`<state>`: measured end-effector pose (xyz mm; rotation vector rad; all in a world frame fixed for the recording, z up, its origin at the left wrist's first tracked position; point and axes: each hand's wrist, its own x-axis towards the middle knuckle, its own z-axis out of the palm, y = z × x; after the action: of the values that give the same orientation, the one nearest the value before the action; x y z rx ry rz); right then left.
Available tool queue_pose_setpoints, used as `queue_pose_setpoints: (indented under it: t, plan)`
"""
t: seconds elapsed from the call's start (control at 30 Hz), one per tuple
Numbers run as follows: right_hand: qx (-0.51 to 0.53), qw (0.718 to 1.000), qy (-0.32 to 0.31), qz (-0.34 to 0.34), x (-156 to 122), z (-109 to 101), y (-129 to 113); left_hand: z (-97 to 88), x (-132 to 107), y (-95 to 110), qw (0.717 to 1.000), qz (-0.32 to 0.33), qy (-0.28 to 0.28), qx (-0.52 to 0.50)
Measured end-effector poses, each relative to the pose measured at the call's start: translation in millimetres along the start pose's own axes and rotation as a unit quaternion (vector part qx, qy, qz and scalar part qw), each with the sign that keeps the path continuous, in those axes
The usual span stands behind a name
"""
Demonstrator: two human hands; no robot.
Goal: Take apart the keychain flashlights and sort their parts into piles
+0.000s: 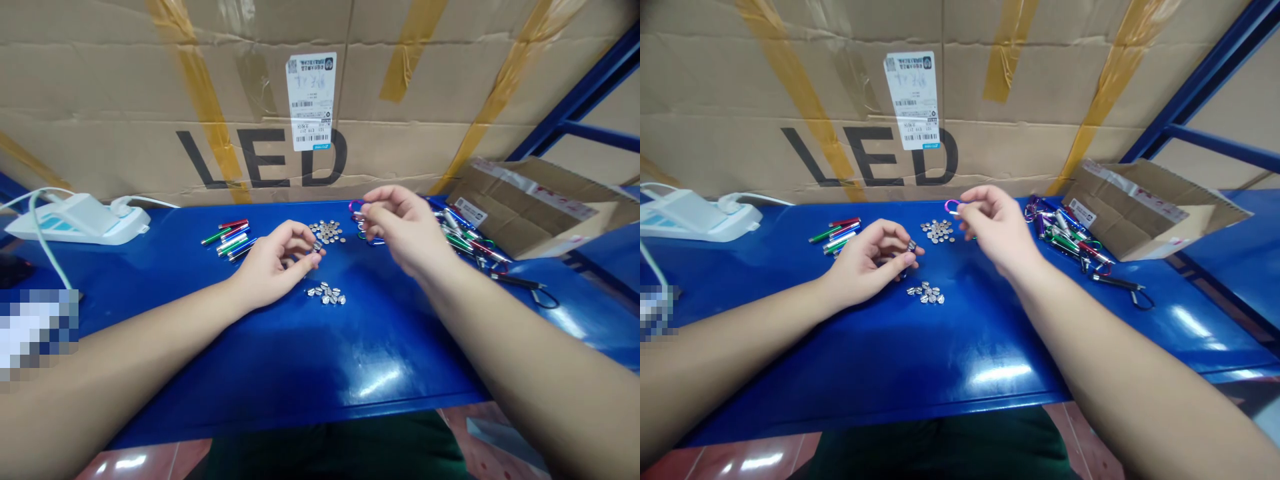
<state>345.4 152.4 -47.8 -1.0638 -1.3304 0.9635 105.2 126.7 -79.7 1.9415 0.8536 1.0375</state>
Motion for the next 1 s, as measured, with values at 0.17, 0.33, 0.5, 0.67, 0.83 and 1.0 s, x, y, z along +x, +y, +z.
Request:
queue_pose_setpoints:
  t: [0.17,0.33,0.5,0.67,0.83,1.0]
  plan:
    - [-0.268,0.961,0.056,-0.025,23,-53,-14,-2.4,2,-3,1.0,0.018,0.007,0.02]
    - [-0.487,0.87,0.017,0.073,35,-72,-7,-4.3,2,-3,0.999,0.023,0.005,0.035]
    - [-0.515,0.845,0.008,0.14,41,-71,2,-5.6,2,-4,0.999,0.0,-0.002,0.036]
    - [-0.409,0.903,0.009,0.133,46,-72,20,-6.2,2,-5,0.999,-0.005,-0.005,0.035]
    - [-0.338,0.927,-0.008,0.161,42,-61,22,-6.0,3,-6,1.0,-0.006,-0.01,0.025]
    - [-0.508,0.85,-0.036,0.133,40,-56,10,-5.7,4,-9,1.0,-0.007,0.0,0.029]
